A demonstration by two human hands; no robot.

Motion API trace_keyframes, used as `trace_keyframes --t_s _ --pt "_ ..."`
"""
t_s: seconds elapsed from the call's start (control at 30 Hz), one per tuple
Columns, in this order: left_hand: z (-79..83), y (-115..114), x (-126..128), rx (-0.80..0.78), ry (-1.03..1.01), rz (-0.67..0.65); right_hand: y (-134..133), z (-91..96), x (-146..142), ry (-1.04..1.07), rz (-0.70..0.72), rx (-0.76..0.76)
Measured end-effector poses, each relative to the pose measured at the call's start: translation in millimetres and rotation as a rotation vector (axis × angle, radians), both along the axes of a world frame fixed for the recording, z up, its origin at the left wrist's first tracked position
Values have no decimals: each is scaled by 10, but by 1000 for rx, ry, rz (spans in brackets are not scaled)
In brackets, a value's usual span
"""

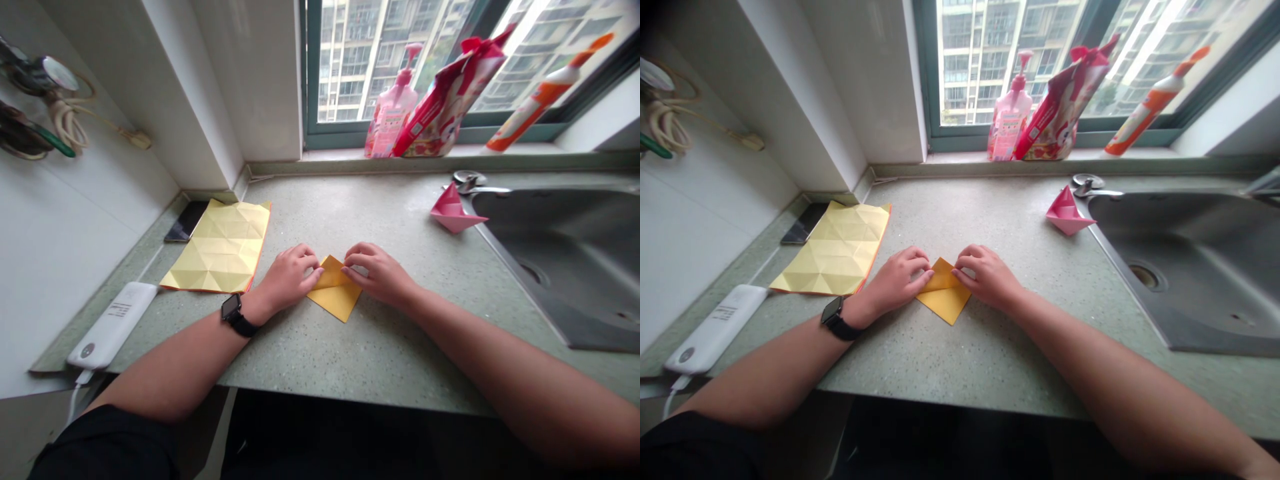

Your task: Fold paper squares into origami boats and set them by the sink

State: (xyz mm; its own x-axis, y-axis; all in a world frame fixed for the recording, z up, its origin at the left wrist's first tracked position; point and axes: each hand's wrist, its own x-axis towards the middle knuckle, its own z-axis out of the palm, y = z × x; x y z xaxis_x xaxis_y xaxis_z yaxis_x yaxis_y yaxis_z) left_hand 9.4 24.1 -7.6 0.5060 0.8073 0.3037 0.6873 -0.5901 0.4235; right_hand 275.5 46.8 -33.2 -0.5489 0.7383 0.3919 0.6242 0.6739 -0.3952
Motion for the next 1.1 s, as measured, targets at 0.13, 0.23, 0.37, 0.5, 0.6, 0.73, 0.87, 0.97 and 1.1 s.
trace_keyframes --t_s 0.13,0.23,0.37,0.5,0.6,0.73,0.87,0.97,1.1 --pt "-58 43 12 31 70 53 23 -32 -24 -35 -59 -31" --pt "-83 56 13 39 95 73 26 -26 -50 -56 -94 -39" --pt "-81 44 -2 63 121 76 27 -31 -80 -64 -130 -42" --pt "-65 16 -24 118 133 -33 39 -50 -93 -54 -144 -37" --pt "-63 15 -24 117 182 -140 66 -66 -101 -51 -165 -34" --pt "-56 35 -5 73 239 -170 114 -88 -98 -39 -181 -21" --pt "-54 45 9 65 246 -166 111 -56 -48 -2 -152 18" --pt "-83 62 8 78 238 -142 58 20 2 -22 -58 62" --pt "-149 107 -7 105 249 -106 -24 104 24 -86 91 101"
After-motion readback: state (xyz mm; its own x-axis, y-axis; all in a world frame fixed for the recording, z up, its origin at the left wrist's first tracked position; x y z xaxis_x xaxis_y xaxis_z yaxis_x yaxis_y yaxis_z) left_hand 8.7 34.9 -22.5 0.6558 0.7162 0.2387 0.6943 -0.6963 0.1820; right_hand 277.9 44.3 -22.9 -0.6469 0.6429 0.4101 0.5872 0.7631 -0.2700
